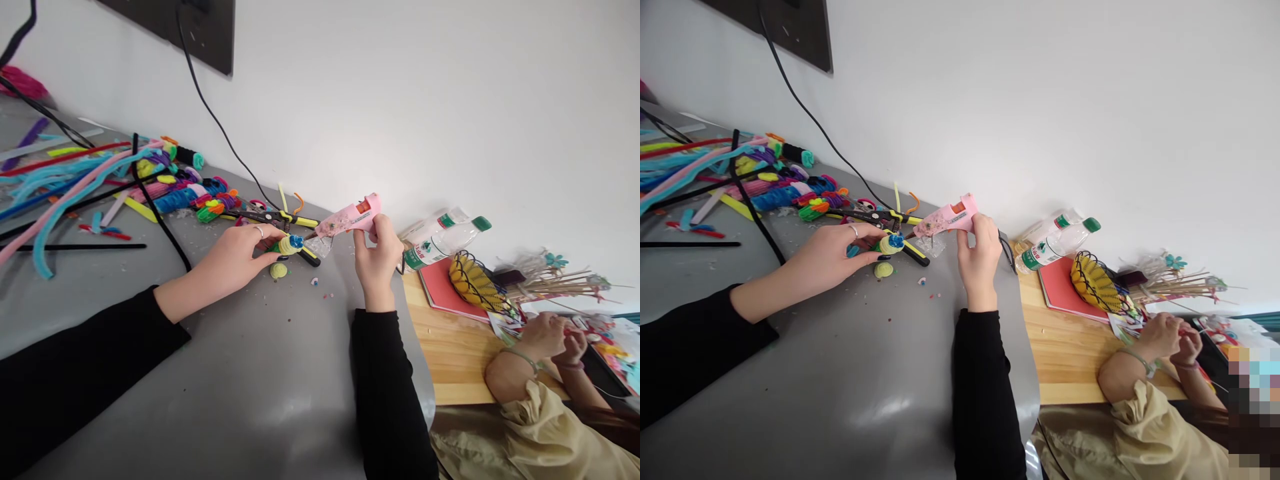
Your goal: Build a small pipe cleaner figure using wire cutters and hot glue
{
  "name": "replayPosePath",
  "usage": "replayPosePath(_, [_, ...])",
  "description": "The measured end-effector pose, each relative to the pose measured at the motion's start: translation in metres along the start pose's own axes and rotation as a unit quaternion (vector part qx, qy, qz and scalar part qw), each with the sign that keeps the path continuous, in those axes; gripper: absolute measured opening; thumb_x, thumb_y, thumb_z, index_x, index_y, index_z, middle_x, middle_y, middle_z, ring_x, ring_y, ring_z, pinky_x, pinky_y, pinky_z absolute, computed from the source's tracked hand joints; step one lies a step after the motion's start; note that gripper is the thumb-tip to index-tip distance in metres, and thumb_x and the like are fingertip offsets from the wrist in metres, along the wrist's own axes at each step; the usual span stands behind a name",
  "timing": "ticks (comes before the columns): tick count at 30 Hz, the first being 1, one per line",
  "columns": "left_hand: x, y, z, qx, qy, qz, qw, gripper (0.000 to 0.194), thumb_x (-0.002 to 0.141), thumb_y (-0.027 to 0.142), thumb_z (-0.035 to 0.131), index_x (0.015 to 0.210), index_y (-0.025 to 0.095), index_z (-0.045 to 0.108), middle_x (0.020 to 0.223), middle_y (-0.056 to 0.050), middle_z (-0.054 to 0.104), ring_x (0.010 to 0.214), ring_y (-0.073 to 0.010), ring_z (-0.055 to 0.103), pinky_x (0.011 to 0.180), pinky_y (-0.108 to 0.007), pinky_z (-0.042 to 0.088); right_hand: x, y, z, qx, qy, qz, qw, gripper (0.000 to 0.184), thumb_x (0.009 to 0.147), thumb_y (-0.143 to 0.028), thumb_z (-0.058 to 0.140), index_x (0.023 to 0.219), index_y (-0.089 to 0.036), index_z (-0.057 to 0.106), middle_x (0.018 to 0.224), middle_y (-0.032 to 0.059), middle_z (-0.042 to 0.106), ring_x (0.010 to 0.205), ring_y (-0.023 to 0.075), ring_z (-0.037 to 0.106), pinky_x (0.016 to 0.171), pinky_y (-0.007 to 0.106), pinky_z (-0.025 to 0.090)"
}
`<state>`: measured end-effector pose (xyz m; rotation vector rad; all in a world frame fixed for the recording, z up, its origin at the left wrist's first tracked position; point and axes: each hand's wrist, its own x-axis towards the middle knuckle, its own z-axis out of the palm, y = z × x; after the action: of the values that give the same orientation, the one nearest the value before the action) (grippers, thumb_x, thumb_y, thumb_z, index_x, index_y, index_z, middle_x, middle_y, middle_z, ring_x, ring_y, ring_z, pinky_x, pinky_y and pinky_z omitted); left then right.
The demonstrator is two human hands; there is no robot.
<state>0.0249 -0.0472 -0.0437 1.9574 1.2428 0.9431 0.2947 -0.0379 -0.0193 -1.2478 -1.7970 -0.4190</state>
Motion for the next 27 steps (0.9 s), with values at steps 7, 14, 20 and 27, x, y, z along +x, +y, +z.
replayPosePath(7, [-0.0005, -0.0005, 0.0001, -0.008, -0.002, 0.004, 1.000, 0.025, 0.084, 0.033, 0.066, 0.105, 0.029, 0.079, 0.116, -0.005, 0.084, 0.102, -0.0316, 0.079, 0.096, -0.044, 0.063, 0.0004, -0.0002, -0.0009, 0.003, 0.012, -0.011, 1.000, 0.006, 0.094, -0.020, 0.055, 0.089, -0.023, 0.057, 0.078, 0.0010, 0.057, 0.072, 0.0181, 0.055, 0.070, 0.032, 0.049])
replayPosePath(14, [-0.0001, -0.0019, 0.0006, -0.008, 0.001, 0.001, 1.000, 0.025, 0.084, 0.033, 0.066, 0.105, 0.029, 0.079, 0.117, -0.005, 0.084, 0.102, -0.0315, 0.079, 0.096, -0.045, 0.063, 0.0000, 0.0009, -0.0007, -0.004, 0.007, -0.006, 1.000, 0.006, 0.094, -0.022, 0.055, 0.089, -0.023, 0.056, 0.078, 0.0005, 0.056, 0.072, 0.0179, 0.052, 0.069, 0.032, 0.049])
replayPosePath(20, [-0.0006, -0.0018, 0.0009, -0.007, 0.005, 0.001, 1.000, 0.027, 0.084, 0.037, 0.065, 0.106, 0.029, 0.080, 0.117, -0.005, 0.084, 0.101, -0.0322, 0.079, 0.096, -0.045, 0.063, 0.0004, 0.0010, -0.0006, 0.001, 0.006, -0.009, 1.000, 0.008, 0.095, -0.021, 0.055, 0.087, -0.023, 0.055, 0.078, 0.0004, 0.055, 0.071, 0.0179, 0.052, 0.069, 0.032, 0.049])
replayPosePath(27, [0.0000, -0.0035, 0.0012, -0.009, 0.006, 0.003, 1.000, 0.026, 0.085, 0.038, 0.066, 0.104, 0.029, 0.080, 0.115, -0.006, 0.084, 0.099, -0.0321, 0.079, 0.095, -0.045, 0.063, 0.0004, -0.0003, -0.0006, 0.005, 0.012, -0.008, 1.000, 0.006, 0.094, -0.020, 0.055, 0.088, -0.023, 0.055, 0.077, 0.0003, 0.055, 0.071, 0.0180, 0.052, 0.069, 0.032, 0.049])
